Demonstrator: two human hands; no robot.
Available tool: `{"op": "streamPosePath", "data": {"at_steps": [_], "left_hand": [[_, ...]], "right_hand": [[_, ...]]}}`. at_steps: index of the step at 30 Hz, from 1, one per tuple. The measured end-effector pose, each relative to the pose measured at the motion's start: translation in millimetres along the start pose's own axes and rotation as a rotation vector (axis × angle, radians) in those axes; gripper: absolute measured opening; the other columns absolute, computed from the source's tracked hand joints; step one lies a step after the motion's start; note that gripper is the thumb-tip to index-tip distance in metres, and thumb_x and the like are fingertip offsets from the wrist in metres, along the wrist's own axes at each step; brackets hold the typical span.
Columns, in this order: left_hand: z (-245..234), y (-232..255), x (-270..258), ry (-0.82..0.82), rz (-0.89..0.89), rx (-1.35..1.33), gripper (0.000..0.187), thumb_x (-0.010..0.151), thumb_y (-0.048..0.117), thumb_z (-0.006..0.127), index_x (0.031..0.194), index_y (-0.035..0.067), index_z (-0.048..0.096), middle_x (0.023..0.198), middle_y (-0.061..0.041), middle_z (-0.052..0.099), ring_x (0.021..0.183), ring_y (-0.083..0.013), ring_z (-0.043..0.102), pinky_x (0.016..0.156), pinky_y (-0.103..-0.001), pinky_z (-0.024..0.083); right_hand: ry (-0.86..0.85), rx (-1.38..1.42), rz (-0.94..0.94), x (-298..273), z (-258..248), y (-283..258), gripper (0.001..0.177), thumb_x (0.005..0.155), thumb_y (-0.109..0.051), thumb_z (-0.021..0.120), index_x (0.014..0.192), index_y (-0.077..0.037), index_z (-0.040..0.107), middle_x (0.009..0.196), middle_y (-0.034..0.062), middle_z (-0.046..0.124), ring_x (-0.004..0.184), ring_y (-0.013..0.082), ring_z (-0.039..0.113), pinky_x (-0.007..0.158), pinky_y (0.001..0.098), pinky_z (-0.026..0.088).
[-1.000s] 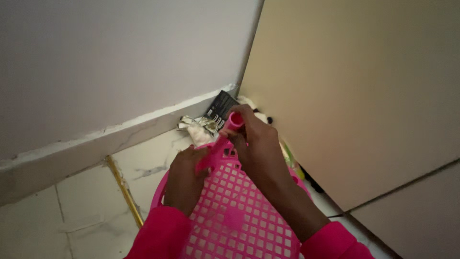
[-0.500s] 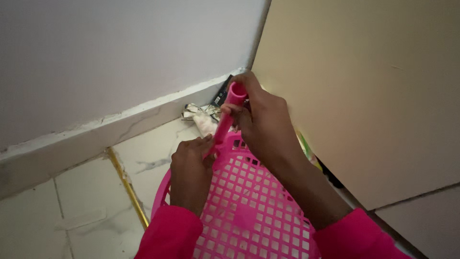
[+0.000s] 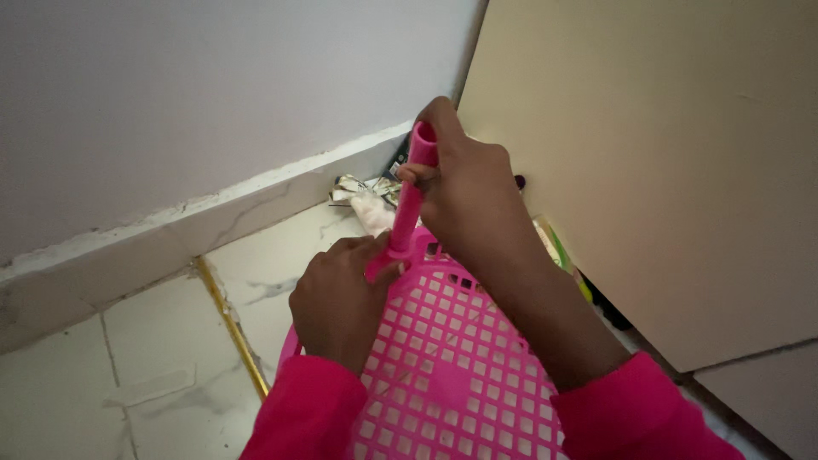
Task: The person assembles a pink plastic basket by inserting cylindrical pink plastic legs into the basket's holes. The person picks up each leg, aligns it with a hole, and pushes it into place, repeating this for multiple legs.
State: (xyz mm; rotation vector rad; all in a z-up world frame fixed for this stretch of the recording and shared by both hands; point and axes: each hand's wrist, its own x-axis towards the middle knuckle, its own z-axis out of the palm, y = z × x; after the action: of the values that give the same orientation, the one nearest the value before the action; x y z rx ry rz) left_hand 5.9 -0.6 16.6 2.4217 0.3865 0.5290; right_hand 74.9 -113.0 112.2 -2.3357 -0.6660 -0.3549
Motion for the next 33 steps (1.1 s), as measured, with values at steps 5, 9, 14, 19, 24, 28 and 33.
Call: {"op": "streamPosePath", "data": {"at_steps": [5, 9, 14, 19, 24, 28, 33], "left_hand": [[4.1, 13.1, 3.4, -0.026, -0.228, -0.042, 0.030, 0.078, 0.045, 0.082, 0.102, 0.027, 0.082, 0.092, -0.002, 0.078, 0.077, -0.0236, 0.074, 0.073, -0.042, 0.056], [12.9, 10.5, 5.0, 0.057, -0.128, 0.024, 0.032, 0.077, 0.045, 0.083, 0.099, 0.023, 0.082, 0.083, -0.002, 0.079, 0.069, -0.0224, 0.072, 0.071, -0.042, 0.051], [17.6, 10.0, 5.5, -0.008, -0.192, -0.021, 0.030, 0.077, 0.042, 0.085, 0.100, 0.023, 0.082, 0.083, -0.001, 0.078, 0.067, -0.0206, 0.072, 0.076, -0.038, 0.050], [18.4, 10.5, 11.1, 0.001, -0.200, -0.086, 0.031, 0.073, 0.036, 0.089, 0.099, 0.021, 0.082, 0.079, -0.001, 0.079, 0.067, -0.0188, 0.073, 0.076, -0.038, 0.051], [25.7, 10.4, 17.3, 0.001, -0.102, -0.233, 0.030, 0.074, 0.024, 0.088, 0.102, 0.017, 0.081, 0.085, -0.007, 0.077, 0.073, -0.0243, 0.073, 0.073, -0.042, 0.057], [36.4, 3.6, 20.7, 0.145, 0.126, -0.113, 0.026, 0.072, 0.019, 0.089, 0.093, 0.006, 0.081, 0.080, -0.015, 0.072, 0.073, -0.0316, 0.069, 0.072, -0.048, 0.055], [43.7, 3.0, 18.3, 0.226, 0.176, -0.112, 0.024, 0.071, 0.016, 0.089, 0.086, 0.001, 0.078, 0.077, -0.014, 0.069, 0.076, -0.0335, 0.065, 0.069, -0.050, 0.052]], "right_hand": [[0.045, -0.021, -0.071, 0.9, 9.8, 11.6, 0.037, 0.094, -0.017, 0.074, 0.119, -0.009, 0.048, 0.091, 0.0180, 0.073, 0.085, 0.0342, 0.077, 0.058, 0.0424, 0.059], [0.057, -0.002, -0.149, 2.3, 12.9, 18.9, 0.036, 0.096, -0.015, 0.073, 0.120, -0.009, 0.048, 0.090, 0.0166, 0.076, 0.084, 0.0317, 0.079, 0.060, 0.0418, 0.060], [0.015, -0.016, -0.013, -0.9, 15.1, 16.3, 0.037, 0.095, -0.017, 0.072, 0.121, -0.012, 0.046, 0.091, 0.0157, 0.074, 0.081, 0.0302, 0.079, 0.056, 0.0403, 0.062], [0.037, -0.004, -0.048, -1.8, 15.9, 14.7, 0.041, 0.093, -0.015, 0.073, 0.123, -0.013, 0.045, 0.092, 0.0172, 0.075, 0.084, 0.0297, 0.080, 0.057, 0.0393, 0.062], [0.057, 0.006, -0.105, -4.7, 16.0, 20.0, 0.042, 0.093, -0.013, 0.075, 0.123, -0.013, 0.045, 0.093, 0.0177, 0.075, 0.086, 0.0305, 0.079, 0.058, 0.0404, 0.062], [0.041, -0.012, -0.064, 1.2, 21.7, 24.3, 0.043, 0.094, -0.016, 0.075, 0.124, -0.015, 0.045, 0.097, 0.0182, 0.073, 0.086, 0.0317, 0.078, 0.059, 0.0391, 0.064], [0.037, -0.006, -0.086, 2.0, 19.7, 25.0, 0.040, 0.095, -0.016, 0.073, 0.124, -0.014, 0.045, 0.094, 0.0170, 0.075, 0.088, 0.0322, 0.078, 0.059, 0.0410, 0.062]]}}
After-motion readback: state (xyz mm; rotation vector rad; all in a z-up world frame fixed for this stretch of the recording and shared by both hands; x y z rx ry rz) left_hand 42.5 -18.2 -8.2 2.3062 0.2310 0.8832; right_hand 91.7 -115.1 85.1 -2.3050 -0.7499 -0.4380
